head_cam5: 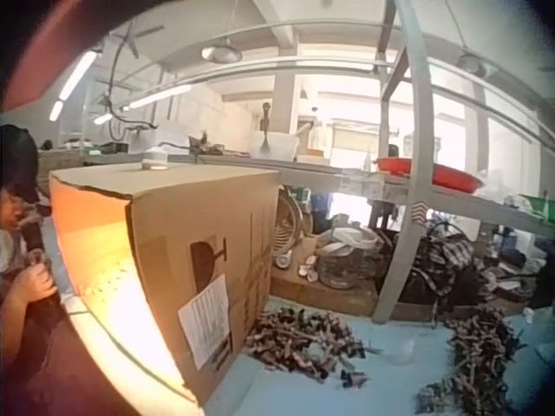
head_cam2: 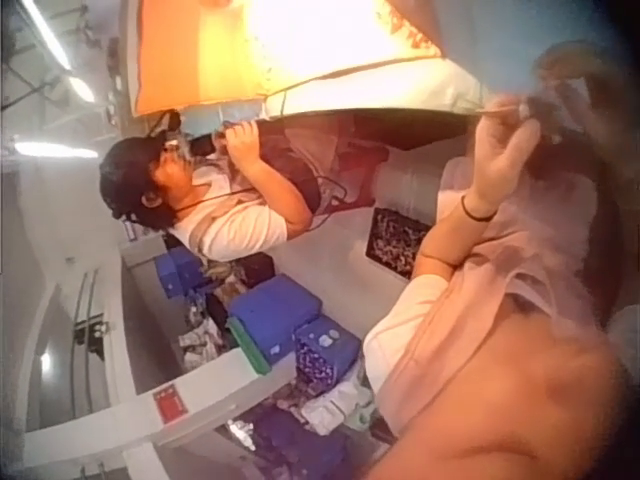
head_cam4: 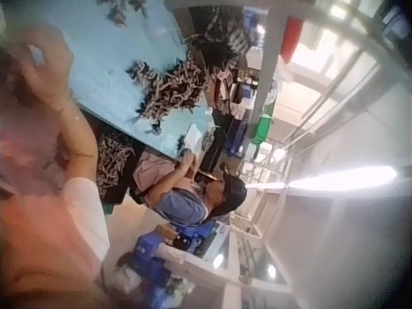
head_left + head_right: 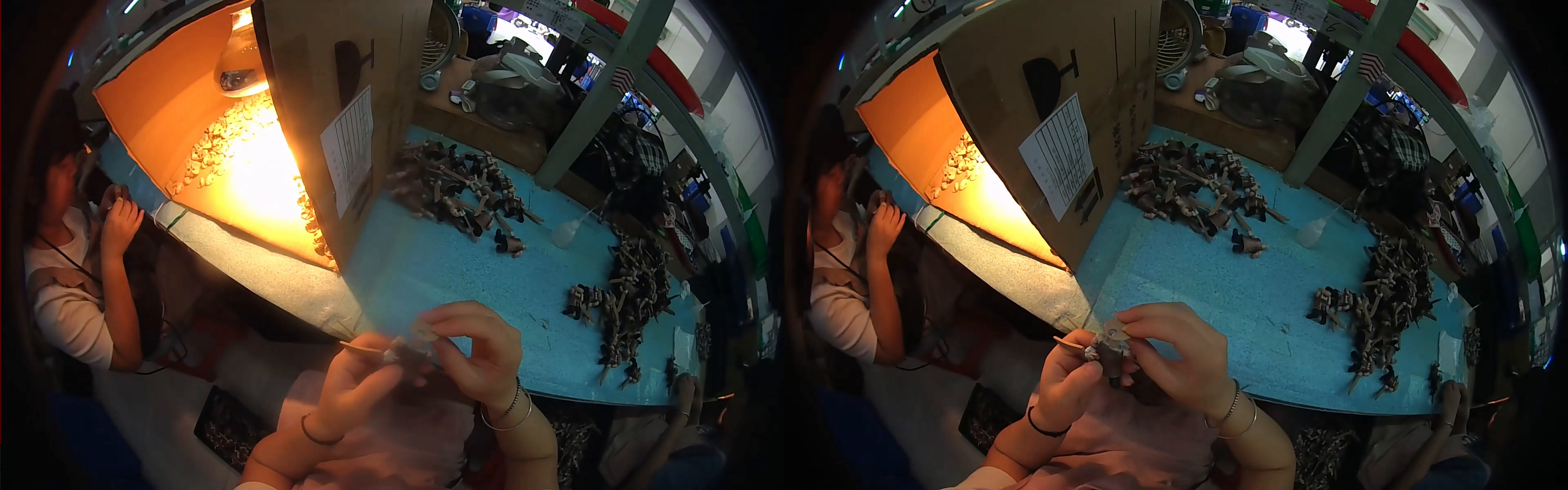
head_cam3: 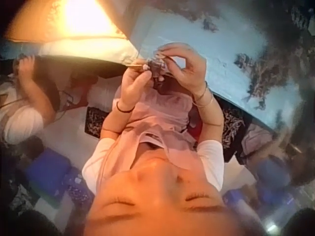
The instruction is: The person assembles small plastic toy figures by applying glue from a glue bottle to individual plastic toy parts.
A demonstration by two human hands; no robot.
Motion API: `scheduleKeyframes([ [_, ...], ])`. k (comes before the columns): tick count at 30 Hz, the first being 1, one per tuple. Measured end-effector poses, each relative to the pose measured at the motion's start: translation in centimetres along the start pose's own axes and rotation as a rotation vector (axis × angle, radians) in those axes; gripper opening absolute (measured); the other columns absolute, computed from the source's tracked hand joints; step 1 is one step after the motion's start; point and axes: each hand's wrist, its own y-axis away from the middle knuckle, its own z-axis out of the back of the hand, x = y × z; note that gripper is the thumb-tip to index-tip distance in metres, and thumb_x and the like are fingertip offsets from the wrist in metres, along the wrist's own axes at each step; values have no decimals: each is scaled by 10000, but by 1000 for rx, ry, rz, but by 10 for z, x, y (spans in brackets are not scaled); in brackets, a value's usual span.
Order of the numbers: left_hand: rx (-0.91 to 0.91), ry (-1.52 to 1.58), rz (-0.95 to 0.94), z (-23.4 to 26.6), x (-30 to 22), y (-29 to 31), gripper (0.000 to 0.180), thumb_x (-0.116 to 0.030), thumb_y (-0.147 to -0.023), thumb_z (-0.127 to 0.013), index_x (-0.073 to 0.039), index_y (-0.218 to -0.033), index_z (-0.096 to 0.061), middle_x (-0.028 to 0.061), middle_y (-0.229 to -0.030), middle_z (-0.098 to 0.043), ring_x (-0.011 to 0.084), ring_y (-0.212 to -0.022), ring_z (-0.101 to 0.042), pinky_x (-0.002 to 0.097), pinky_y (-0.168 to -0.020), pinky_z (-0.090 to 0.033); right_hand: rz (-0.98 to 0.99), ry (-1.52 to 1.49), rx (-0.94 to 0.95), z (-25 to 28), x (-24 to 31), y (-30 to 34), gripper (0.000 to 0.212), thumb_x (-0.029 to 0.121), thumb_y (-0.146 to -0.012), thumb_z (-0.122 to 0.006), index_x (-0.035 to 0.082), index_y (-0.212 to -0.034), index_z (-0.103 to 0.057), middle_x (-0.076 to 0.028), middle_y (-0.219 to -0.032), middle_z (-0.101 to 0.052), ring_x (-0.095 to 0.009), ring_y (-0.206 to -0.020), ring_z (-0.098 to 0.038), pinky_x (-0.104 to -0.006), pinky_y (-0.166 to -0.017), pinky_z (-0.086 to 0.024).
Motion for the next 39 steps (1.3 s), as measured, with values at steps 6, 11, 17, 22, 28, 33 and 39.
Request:
scheduleKeyframes([
  [6, 8, 154, 59, -1, 2, 5, 282, -75, -899, -476, 0, -1168, -438, 194, -1110, -564, 261, -998, -583, 362, -805, -495, 105, 77, 74, 4, 2, 0, 281, -73, -668, -662, 34, -923, -610, -131, -966, -651, -251, -832, -638, -297, -685, -513],
  [11, 38, 167, 4, -2, 3, 4, 284, -81, -901, -470, -2, -1171, -439, 195, -1108, -563, 259, -998, -582, 361, -793, -498, 169, 81, 98, 2, 3, 0, 302, -47, -651, -687, 36, -933, -615, -136, -962, -654, -261, -816, -640, -311, -668, -511],
  [17, 29, 69, 82, -2, -6, 4, 286, -98, -897, -483, 0, -1163, -446, 196, -1097, -569, 250, -966, -589, 353, -766, -501, 230, 138, 108, 9, 3, -2, 272, -31, -653, -680, 39, -913, -635, -138, -950, -657, -263, -797, -643, -317, -672, -513],
  [22, 83, 271, 109, -4, -1, 4, 271, -86, -898, -475, 3, -1153, -451, 197, -1073, -582, 240, -940, -595, 335, -751, -501, 233, 105, 125, 6, 5, -1, 262, -16, -649, -681, 30, -904, -647, -134, -943, -659, -260, -802, -645, -318, -672, -523],
  [28, -39, -48, 38, -11, -1, 3, 282, -193, -875, -556, -5, -1053, -444, 199, -963, -591, 250, -842, -607, 344, -704, -512, 234, 85, 133, 8, 3, 2, 278, -44, -654, -657, 30, -922, -648, -144, -976, -655, -263, -816, -647, -315, -675, -526],
  [33, -71, -268, -150, -7, -1, 4, 230, 28, -845, -533, 21, -1067, -475, 192, -1050, -602, 196, -951, -592, 308, -818, -487, 101, 193, 76, 4, 19, 0, 271, -17, -639, -672, 52, -900, -645, -99, -938, -643, -250, -817, -618, -330, -709, -488],
  [39, -254, -579, -418, -10, 9, 1, 303, 70, -792, -605, 16, -1071, -497, 147, -1022, -601, 180, -929, -586, 297, -791, -485, 166, 399, -2, -4, 36, 5, 257, 31, -634, -688, 82, -882, -644, -44, -876, -612, -205, -768, -574, -317, -683, -421],
])
